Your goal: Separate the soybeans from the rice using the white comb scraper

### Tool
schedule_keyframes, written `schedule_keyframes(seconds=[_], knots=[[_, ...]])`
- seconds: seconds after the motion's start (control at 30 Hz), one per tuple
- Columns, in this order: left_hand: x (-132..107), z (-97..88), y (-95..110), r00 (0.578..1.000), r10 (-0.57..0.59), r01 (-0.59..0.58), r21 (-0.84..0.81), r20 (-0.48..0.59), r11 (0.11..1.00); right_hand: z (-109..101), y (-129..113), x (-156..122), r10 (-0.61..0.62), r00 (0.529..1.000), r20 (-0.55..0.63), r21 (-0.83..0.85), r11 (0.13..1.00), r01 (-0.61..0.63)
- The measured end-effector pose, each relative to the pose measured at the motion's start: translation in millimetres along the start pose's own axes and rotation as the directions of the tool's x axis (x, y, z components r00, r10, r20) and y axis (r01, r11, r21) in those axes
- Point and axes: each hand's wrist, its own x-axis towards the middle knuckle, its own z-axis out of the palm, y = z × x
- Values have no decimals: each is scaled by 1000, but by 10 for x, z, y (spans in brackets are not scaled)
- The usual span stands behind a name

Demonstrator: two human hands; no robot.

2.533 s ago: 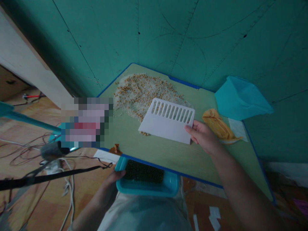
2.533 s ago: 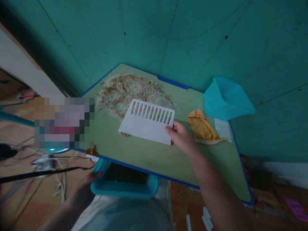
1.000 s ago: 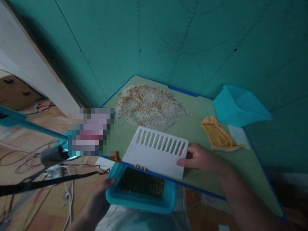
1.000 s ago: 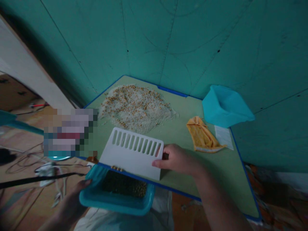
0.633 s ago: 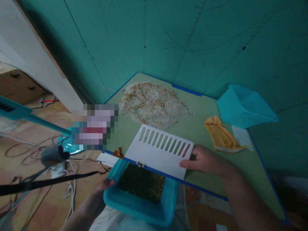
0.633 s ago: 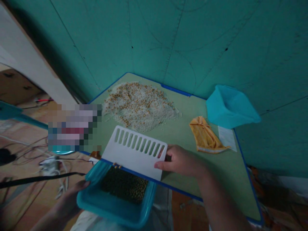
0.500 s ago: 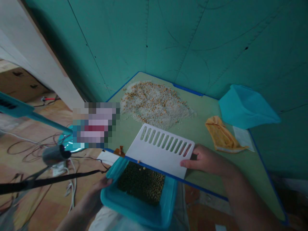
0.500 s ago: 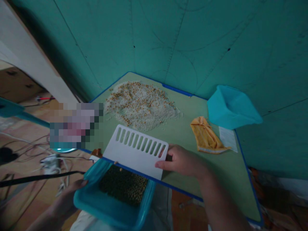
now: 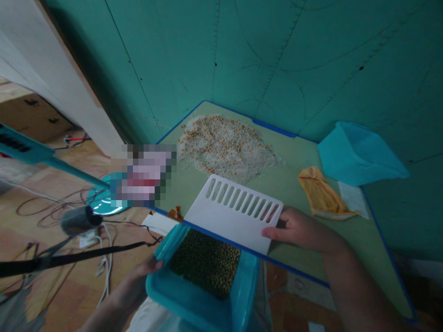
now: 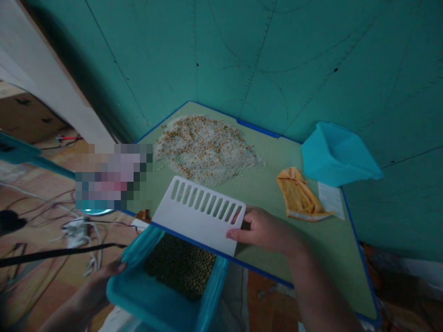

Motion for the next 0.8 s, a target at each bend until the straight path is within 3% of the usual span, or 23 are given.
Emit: schedule_keyframes(seconds=[0.13, 0.23, 0.3, 0.43, 0.6, 0.8], knots=[[-8, -37, -22, 999, 2, -5, 71, 44, 997, 47, 3, -24, -7, 997, -75, -68, 998, 2], [-29, -84, -43, 999, 34, -33, 96, -5, 995, 161, -110, -95, -95, 978, -183, -268, 962, 44], [-46, -82, -36, 999, 38, -35, 87, -29, 996, 273, -230, -153, -205, 950, -236, -461, 884, 77], [-80, 72, 40, 994, 85, -78, 103, -72, 992, 488, -393, -213, -341, 933, -120, -691, 703, 168], [-55, 201, 100, 997, 52, -45, 116, -55, 992, 556, -355, -155, -321, 935, -150, -843, 535, 49], [22, -46, 18, 998, 4, 0, 79, -61, 997, 426, -333, -51, -248, 941, -230, -886, 454, -97]])
